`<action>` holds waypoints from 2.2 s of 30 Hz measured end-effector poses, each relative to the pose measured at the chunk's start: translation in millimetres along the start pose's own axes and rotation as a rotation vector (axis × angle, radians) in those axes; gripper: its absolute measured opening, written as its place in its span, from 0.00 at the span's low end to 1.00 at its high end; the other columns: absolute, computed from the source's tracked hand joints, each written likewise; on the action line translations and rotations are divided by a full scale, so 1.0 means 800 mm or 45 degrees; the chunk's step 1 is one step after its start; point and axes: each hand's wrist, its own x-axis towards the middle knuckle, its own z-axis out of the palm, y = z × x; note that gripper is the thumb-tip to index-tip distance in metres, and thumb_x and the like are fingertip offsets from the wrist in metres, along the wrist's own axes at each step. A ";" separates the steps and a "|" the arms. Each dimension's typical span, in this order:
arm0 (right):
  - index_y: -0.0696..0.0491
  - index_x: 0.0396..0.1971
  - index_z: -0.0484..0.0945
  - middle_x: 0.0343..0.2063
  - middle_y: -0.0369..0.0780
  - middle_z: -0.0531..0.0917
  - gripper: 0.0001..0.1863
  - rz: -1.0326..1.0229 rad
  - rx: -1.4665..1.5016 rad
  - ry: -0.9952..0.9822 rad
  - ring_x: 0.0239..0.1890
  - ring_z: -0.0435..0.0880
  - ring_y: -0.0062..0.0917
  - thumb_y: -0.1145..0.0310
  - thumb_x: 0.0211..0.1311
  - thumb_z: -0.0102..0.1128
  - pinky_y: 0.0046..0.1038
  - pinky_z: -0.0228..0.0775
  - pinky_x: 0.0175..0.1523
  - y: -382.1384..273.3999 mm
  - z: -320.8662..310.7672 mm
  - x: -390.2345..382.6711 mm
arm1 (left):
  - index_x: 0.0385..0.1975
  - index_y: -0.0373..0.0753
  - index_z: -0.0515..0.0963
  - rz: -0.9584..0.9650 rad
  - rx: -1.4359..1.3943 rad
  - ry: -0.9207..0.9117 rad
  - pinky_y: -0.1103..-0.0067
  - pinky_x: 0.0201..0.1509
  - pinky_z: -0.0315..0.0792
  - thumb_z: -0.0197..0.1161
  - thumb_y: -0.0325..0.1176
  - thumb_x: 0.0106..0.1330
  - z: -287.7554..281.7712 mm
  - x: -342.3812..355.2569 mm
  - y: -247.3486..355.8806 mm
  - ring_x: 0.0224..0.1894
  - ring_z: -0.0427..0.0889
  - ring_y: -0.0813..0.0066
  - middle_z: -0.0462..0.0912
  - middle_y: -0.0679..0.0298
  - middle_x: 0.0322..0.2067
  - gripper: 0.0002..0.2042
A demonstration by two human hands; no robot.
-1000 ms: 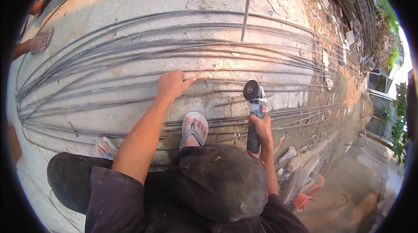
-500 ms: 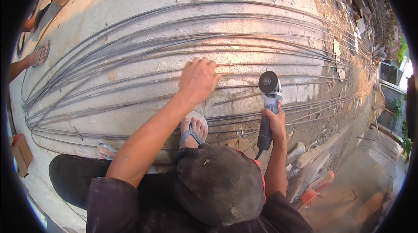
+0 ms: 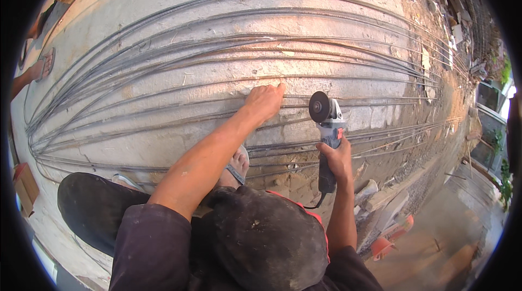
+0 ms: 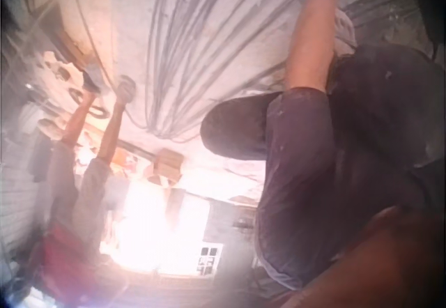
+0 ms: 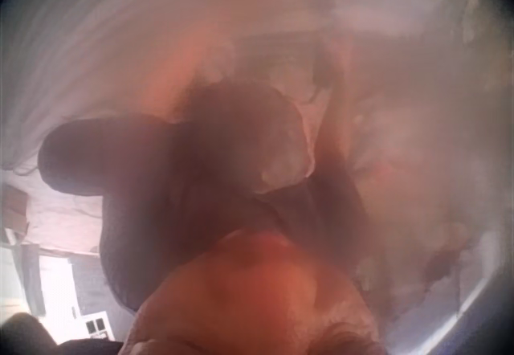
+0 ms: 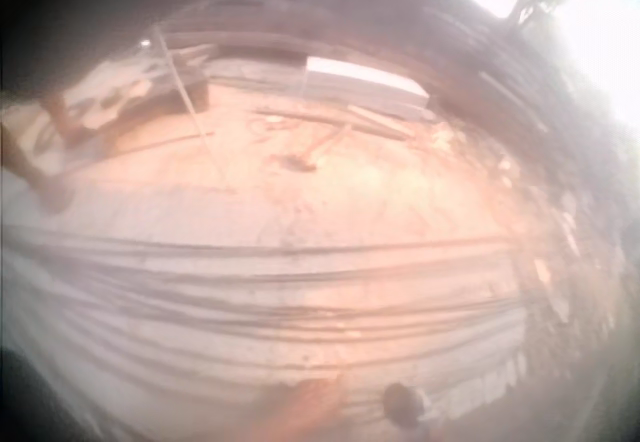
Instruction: The person uses an angle grinder to cut multiple long metal rods laid out on a concrete floor. They hold each rod steady with one hand while operating the grinder with the other, producing sparks as the metal is severed. The cut pieces are left on the ground.
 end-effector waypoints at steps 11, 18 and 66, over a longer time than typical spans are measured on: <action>0.63 0.48 0.82 0.35 0.40 0.87 0.25 0.011 -0.055 -0.009 0.37 0.84 0.25 0.65 0.52 0.75 0.32 0.78 0.49 -0.005 0.017 0.021 | 0.38 0.42 0.88 -0.129 -0.164 -0.026 0.59 0.48 0.82 0.61 0.57 0.77 -0.008 0.010 -0.008 0.40 0.91 0.51 0.92 0.54 0.36 0.22; 0.64 0.49 0.82 0.36 0.42 0.88 0.27 0.040 -0.155 -0.033 0.38 0.84 0.25 0.63 0.52 0.75 0.32 0.78 0.49 -0.008 0.010 0.030 | 0.38 0.40 0.89 -0.127 -0.141 0.044 0.58 0.49 0.82 0.61 0.56 0.77 0.008 0.005 -0.007 0.42 0.91 0.52 0.92 0.54 0.35 0.23; 0.60 0.36 0.81 0.25 0.38 0.83 0.12 0.051 -0.204 -0.043 0.23 0.83 0.24 0.67 0.59 0.69 0.31 0.73 0.30 -0.034 0.022 0.045 | 0.35 0.36 0.91 -0.095 -0.264 0.081 0.61 0.48 0.85 0.65 0.56 0.75 0.010 0.002 -0.017 0.40 0.92 0.55 0.92 0.50 0.34 0.25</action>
